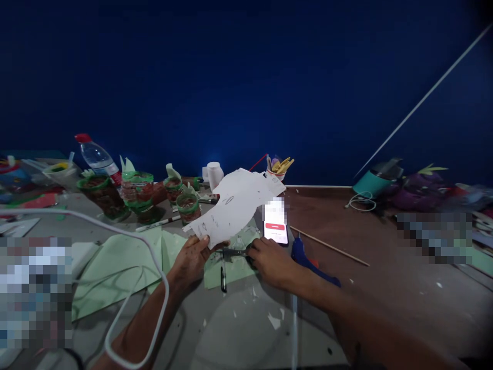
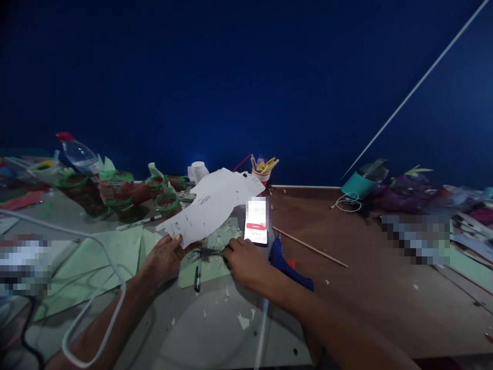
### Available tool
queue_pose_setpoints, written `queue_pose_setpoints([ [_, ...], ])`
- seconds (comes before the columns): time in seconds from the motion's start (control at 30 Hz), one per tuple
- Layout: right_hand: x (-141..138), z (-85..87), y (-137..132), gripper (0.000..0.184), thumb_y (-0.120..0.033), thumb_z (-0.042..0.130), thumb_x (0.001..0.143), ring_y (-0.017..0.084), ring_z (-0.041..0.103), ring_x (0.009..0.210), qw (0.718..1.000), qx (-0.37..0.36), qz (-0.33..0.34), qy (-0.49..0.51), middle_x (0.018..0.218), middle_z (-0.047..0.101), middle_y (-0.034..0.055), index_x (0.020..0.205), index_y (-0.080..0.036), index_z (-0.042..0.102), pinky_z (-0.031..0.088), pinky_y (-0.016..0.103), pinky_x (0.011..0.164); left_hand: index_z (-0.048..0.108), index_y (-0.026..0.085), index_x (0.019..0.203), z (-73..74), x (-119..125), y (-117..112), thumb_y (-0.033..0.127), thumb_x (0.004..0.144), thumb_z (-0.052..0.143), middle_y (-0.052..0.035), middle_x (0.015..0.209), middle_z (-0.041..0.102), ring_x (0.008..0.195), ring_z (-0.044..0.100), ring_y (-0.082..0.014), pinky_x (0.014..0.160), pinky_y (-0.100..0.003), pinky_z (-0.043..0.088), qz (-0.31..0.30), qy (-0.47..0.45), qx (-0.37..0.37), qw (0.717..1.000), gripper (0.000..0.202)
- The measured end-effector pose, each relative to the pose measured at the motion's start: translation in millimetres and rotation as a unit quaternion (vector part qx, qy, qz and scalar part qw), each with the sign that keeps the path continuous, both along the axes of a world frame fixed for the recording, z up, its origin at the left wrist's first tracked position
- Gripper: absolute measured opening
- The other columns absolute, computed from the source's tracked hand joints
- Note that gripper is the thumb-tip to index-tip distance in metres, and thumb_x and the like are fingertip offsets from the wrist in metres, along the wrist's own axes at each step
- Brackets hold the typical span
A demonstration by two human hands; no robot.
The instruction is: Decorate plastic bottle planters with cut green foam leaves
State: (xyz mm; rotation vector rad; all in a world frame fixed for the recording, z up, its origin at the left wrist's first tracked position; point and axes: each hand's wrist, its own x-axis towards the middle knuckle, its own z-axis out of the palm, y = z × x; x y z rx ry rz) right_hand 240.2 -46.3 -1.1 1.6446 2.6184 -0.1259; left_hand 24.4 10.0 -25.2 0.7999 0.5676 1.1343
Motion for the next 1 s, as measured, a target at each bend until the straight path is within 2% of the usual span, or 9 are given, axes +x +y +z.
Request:
queue_pose_setpoints([
  [0.23,3,-1.3,5,0.042,-0.009,0.054,0.074,0.027,0.055,0.091,0.999,-0.010,-0.005,-0.037,0.101,0.060,0.0133,0.115,-0.016,0.057,0.038,0.036,0.076,0.070,0.019,0.082,4.3,-2,1,0.022,0.078,0.062,-0.0057,0.105,0.072,0.110,0.059,-0.0283,0.093,-0.048,0.050,-0.006,-0.018,-0.012,1.000,0.010],
  [0.37,4,-0.6,6,0.050,-0.009,0.053,0.074,0.028,0.057,0.091,0.999,-0.004,0.002,-0.045,0.101,0.063,0.0138,0.124,-0.014,0.051,0.037,0.036,0.076,0.069,0.018,0.099,6.2,-1,0,0.022,0.075,0.064,-0.0083,0.104,0.072,0.109,0.060,-0.0302,0.092,-0.048,0.051,-0.013,0.001,-0.018,1.000,0.025],
  [0.6,13,9.1,2,0.039,-0.010,0.051,0.077,0.026,0.055,0.091,0.999,0.003,0.030,-0.037,0.094,0.063,0.0119,0.116,-0.014,0.056,0.035,0.036,0.077,0.066,0.017,0.109,5.4,-3,0,0.022,0.075,0.065,-0.0098,0.107,0.071,0.107,0.062,-0.0307,0.093,-0.048,0.051,-0.025,0.005,-0.005,1.000,0.034],
  [0.77,24,18.3,-5,0.031,-0.015,0.049,0.084,0.025,0.051,0.095,1.000,0.003,0.019,0.000,0.099,0.061,0.0126,0.115,-0.015,0.056,0.035,0.036,0.082,0.068,0.021,0.105,5.4,-5,5,0.024,0.074,0.065,-0.0065,0.103,0.073,0.106,0.062,-0.0301,0.090,-0.047,0.052,-0.018,-0.012,0.005,1.000,0.031],
  [1.0,51,28.6,-21,0.034,-0.017,0.050,0.083,0.026,0.050,0.100,0.996,-0.012,-0.027,0.090,0.106,0.060,0.0133,0.115,-0.014,0.058,0.038,0.040,0.089,0.067,0.022,0.107,2.8,-7,5,0.028,0.076,0.065,-0.0072,0.106,0.072,0.104,0.063,-0.0290,0.091,-0.047,0.052,-0.016,0.018,0.018,1.000,0.032],
])
